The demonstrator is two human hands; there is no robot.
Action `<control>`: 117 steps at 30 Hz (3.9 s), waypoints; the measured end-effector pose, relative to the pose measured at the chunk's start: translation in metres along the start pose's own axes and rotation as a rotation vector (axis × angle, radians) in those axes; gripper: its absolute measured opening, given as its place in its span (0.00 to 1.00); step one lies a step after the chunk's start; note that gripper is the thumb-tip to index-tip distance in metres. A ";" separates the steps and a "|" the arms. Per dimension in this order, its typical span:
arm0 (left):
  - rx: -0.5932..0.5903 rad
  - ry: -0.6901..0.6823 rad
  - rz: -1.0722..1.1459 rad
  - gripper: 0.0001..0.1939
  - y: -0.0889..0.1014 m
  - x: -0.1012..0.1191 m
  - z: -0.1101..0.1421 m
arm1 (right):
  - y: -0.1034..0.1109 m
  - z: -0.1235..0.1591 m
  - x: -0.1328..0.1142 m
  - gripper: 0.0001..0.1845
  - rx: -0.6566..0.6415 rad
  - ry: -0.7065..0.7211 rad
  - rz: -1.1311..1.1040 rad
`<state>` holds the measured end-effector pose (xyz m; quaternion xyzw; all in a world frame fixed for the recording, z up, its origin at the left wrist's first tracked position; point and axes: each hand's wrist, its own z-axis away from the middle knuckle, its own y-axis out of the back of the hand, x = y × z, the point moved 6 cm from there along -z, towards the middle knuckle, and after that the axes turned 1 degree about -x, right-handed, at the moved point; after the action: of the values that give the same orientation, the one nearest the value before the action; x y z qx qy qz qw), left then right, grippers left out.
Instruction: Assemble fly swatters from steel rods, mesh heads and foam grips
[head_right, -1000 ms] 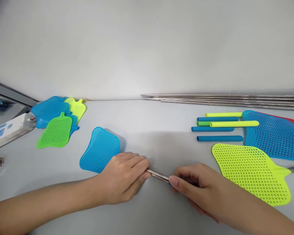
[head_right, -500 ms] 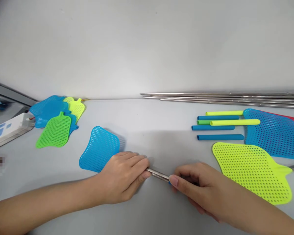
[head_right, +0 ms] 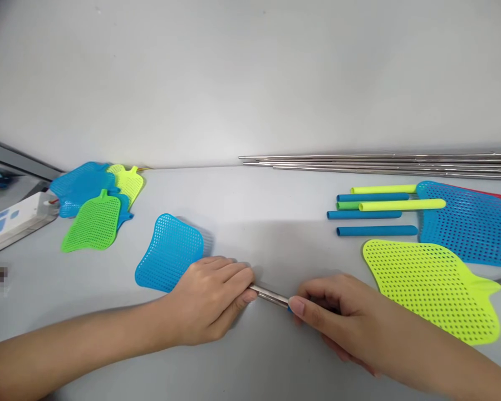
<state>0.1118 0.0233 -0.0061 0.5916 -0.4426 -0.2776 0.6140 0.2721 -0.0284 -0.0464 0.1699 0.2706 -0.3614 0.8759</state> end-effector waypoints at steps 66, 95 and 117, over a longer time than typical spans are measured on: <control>-0.008 0.001 -0.008 0.14 0.001 0.001 0.000 | -0.001 0.008 -0.025 0.22 -0.064 0.028 -0.077; -0.020 -0.004 0.003 0.14 0.000 0.000 0.000 | 0.000 0.007 -0.024 0.21 -0.067 -0.010 -0.082; 0.010 -0.020 0.000 0.13 0.001 0.001 -0.001 | -0.001 0.006 -0.018 0.20 -0.062 -0.023 -0.089</control>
<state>0.1130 0.0227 -0.0048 0.5920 -0.4500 -0.2813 0.6066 0.2628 -0.0220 -0.0310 0.1262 0.2790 -0.3933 0.8669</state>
